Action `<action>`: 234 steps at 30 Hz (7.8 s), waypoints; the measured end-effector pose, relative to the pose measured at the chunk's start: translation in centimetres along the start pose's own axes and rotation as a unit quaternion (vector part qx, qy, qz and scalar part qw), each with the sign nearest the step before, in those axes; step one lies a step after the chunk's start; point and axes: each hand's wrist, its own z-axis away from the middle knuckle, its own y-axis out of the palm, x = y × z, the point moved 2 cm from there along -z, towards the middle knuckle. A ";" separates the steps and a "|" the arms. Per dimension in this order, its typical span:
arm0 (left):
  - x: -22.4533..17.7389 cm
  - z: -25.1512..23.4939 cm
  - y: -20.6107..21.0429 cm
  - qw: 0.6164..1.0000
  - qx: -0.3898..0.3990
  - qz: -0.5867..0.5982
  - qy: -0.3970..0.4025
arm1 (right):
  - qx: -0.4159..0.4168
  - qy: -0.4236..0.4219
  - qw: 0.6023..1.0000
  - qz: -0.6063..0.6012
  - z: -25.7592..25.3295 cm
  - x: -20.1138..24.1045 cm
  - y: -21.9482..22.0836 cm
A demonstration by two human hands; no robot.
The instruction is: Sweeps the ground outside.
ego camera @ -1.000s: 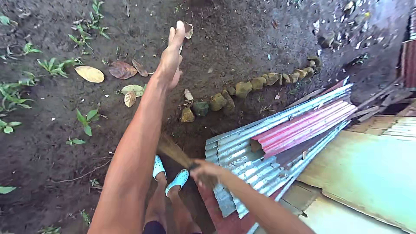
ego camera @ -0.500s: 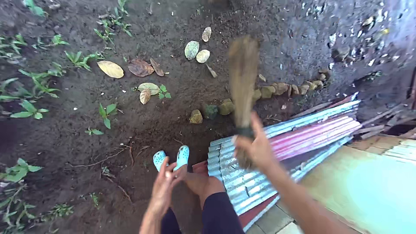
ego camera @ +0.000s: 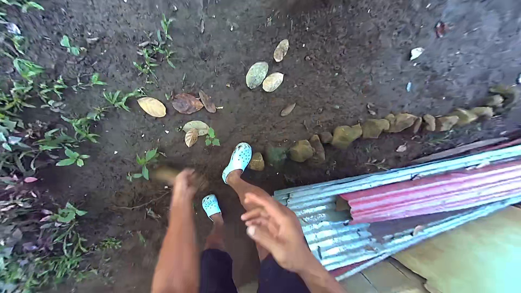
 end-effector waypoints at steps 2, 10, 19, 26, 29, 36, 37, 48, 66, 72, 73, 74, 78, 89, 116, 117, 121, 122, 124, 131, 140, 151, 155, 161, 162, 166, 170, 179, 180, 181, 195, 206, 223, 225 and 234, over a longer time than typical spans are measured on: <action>1.7 0.0 14.2 0.996 0.073 -0.045 -0.021 | -0.035 -0.035 0.998 -0.050 -2.0 3.0 -3.3; -3.7 15.3 3.6 0.967 0.225 -0.120 -0.016 | -0.041 0.018 0.994 -0.097 -3.3 9.5 -12.9; -15.7 0.9 -1.5 0.989 -0.085 -0.120 0.007 | 0.104 0.080 0.968 -0.216 -6.2 11.2 -7.6; -5.4 10.0 32.7 0.873 0.383 -0.299 -0.034 | 0.053 0.032 0.992 -0.109 -6.6 13.6 -12.0; -7.6 16.2 27.8 0.858 0.446 -0.252 -0.022 | 0.010 0.011 0.993 -0.119 -8.2 14.5 -14.3; -12.2 7.4 7.8 0.992 -0.020 -0.124 0.003 | 0.017 0.063 0.968 -0.241 -9.2 13.0 -12.1; -10.8 6.2 11.5 0.994 -0.049 -0.096 -0.008 | 0.028 0.074 0.964 -0.252 -9.1 13.1 -11.4; -13.4 18.3 28.8 0.884 0.417 -0.203 -0.056 | -0.077 0.095 0.983 -0.139 -7.8 19.5 -17.8; -36.4 9.5 41.8 0.850 0.442 -0.288 -0.003 | -0.066 0.247 0.964 -0.067 -24.1 30.2 -12.4; -51.4 7.0 15.7 0.983 0.104 -0.154 0.010 | -0.007 0.329 0.944 -0.035 -30.1 35.1 -11.1; -53.5 3.8 12.2 0.988 0.020 -0.150 0.019 | 0.002 0.341 0.940 -0.021 -30.8 35.2 -10.7; -55.2 0.6 10.5 0.988 -0.050 -0.144 0.029 | 0.010 0.350 0.937 -0.005 -31.4 35.3 -10.3; -59.0 -8.1 23.6 0.990 -0.116 -0.060 0.043 | 0.009 0.354 0.934 0.047 -33.1 37.0 -8.9; -62.1 7.5 30.6 0.924 0.259 -0.275 0.065 | -0.008 0.222 0.914 0.339 -37.8 47.2 -9.9; -74.7 -0.1 46.5 0.862 0.328 -0.385 -0.029 | 0.022 0.252 0.905 0.341 -53.5 54.7 -6.7; -74.5 2.4 45.8 0.848 0.376 -0.372 -0.041 | 0.019 0.255 0.909 0.327 -53.7 55.3 -6.8; -75.5 5.6 36.7 0.959 0.190 -0.208 -0.025 | -0.004 0.271 0.923 0.274 -54.2 57.0 -7.4; -76.1 4.0 34.0 0.982 0.095 -0.165 -0.004 | -0.004 0.274 0.922 0.274 -54.5 57.3 -7.5; -78.5 -0.7 30.2 0.992 -0.060 -0.099 0.041 | -0.001 0.270 0.920 0.284 -55.2 57.6 -7.5; -86.5 -2.6 33.4 0.940 0.257 -0.222 -0.006 | -0.035 0.268 0.911 0.311 -57.4 57.7 -7.1; -99.5 -4.8 20.2 0.970 -0.058 -0.206 0.114 | 0.010 0.269 0.915 0.301 -59.5 60.4 -2.5; -95.3 2.6 42.4 0.804 0.429 -0.408 -0.055 | -0.039 0.299 0.935 0.189 -64.2 66.4 9.9; -104.1 1.2 32.7 0.916 0.193 -0.347 0.058 | -0.030 0.296 0.941 0.161 -65.1 67.9 12.9; -104.4 -11.3 33.7 0.951 0.128 -0.200 0.197 | -0.064 0.303 0.932 0.187 -66.7 66.7 14.8; -105.0 -9.3 36.2 0.932 0.195 -0.283 0.117 | -0.067 0.302 0.934 0.180 -67.1 66.9 15.3; -108.7 1.2 39.9 0.794 0.422 -0.436 -0.042 | -0.083 0.300 0.941 0.133 -67.7 69.0 16.6; -120.0 0.2 34.6 0.835 0.297 -0.451 0.106 | -0.103 0.294 0.943 0.114 -67.9 70.1 15.9; -116.0 -10.0 51.0 0.859 0.203 -0.457 0.107 | -0.114 0.298 0.941 0.116 -69.0 70.1 16.6; -114.5 -7.7 51.3 0.841 0.278 -0.456 0.085 | -0.116 0.294 0.942 0.110 -69.1 70.8 16.7; -113.8 -4.9 50.6 0.825 0.338 -0.449 0.067 | -0.118 0.288 0.945 0.103 -69.2 71.4 16.6; -109.7 -1.8 34.5 0.812 0.394 -0.427 -0.059 | -0.124 0.252 0.958 0.054 -68.2 69.4 15.7; -107.4 -6.6 36.9 0.810 0.276 -0.517 -0.015 | -0.151 0.257 0.955 0.012 -63.7 65.4 7.6; -91.1 5.2 60.3 0.803 0.427 -0.415 -0.006 | -0.218 0.268 0.937 -0.045 -57.2 62.5 -3.5; -93.0 6.4 54.9 0.849 0.358 -0.389 0.021 | -0.225 0.267 0.936 -0.048 -56.4 62.2 -5.0; -77.6 0.6 69.2 0.936 0.129 -0.328 -0.019 | -0.199 0.293 0.930 -0.092 -54.1 59.6 -7.1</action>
